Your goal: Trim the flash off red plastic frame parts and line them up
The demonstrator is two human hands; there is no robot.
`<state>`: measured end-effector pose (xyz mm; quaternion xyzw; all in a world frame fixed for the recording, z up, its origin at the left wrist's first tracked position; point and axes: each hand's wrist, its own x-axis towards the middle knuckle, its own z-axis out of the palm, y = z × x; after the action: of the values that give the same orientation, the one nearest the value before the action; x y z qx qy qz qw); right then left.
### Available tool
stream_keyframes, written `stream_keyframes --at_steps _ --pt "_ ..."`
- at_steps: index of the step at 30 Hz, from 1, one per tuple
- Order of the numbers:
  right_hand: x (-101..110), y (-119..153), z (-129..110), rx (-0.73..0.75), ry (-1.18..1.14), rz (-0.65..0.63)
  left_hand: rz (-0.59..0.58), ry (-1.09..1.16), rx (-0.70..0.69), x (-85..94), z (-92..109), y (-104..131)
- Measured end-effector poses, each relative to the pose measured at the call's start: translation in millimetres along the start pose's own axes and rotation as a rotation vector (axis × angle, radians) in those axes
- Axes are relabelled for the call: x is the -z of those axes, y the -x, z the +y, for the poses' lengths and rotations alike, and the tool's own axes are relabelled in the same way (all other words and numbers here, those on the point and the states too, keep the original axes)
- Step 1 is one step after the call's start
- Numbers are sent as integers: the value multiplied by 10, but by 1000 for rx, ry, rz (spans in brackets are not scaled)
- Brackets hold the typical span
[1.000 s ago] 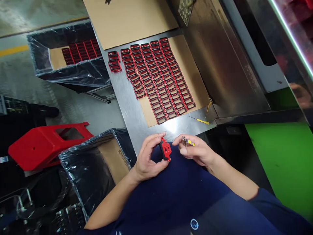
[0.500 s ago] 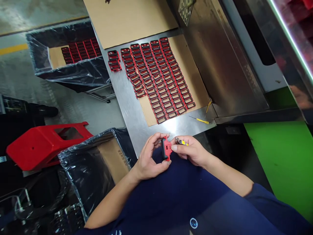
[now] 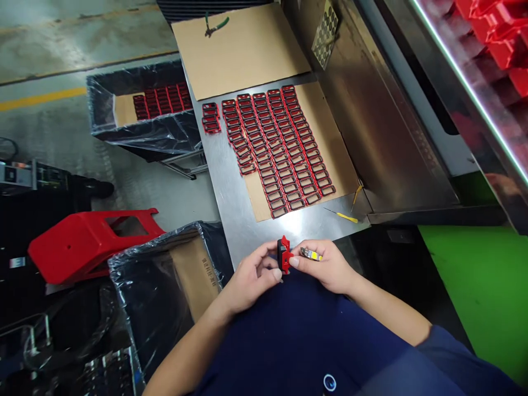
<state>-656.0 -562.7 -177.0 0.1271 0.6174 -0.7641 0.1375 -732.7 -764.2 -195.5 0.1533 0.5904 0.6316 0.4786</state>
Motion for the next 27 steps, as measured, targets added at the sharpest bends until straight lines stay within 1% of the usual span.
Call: stream_keyframes --at_steps 2,4,7,9,12,14,17,24,27 --pt "-3 15 9 70 59 -6 14 124 76 -35 92 3" --pt "-6 25 18 152 121 -20 64 167 94 -76 163 5" --pt "-2 24 36 310 285 -4 111 164 105 -118 218 18" --pt "6 14 50 411 396 18 119 162 103 -127 229 32" --pt "19 -9 62 558 502 21 127 132 102 -126 233 54" --pt "24 -24 60 626 561 14 124 121 107 -127 234 63" --pt "27 -41 53 664 618 3 120 143 101 -138 237 69" --pt "37 -74 81 738 670 -9 141 177 71 -164 249 50" --pt "50 -71 97 742 691 -12 175 158 41 -181 242 53"
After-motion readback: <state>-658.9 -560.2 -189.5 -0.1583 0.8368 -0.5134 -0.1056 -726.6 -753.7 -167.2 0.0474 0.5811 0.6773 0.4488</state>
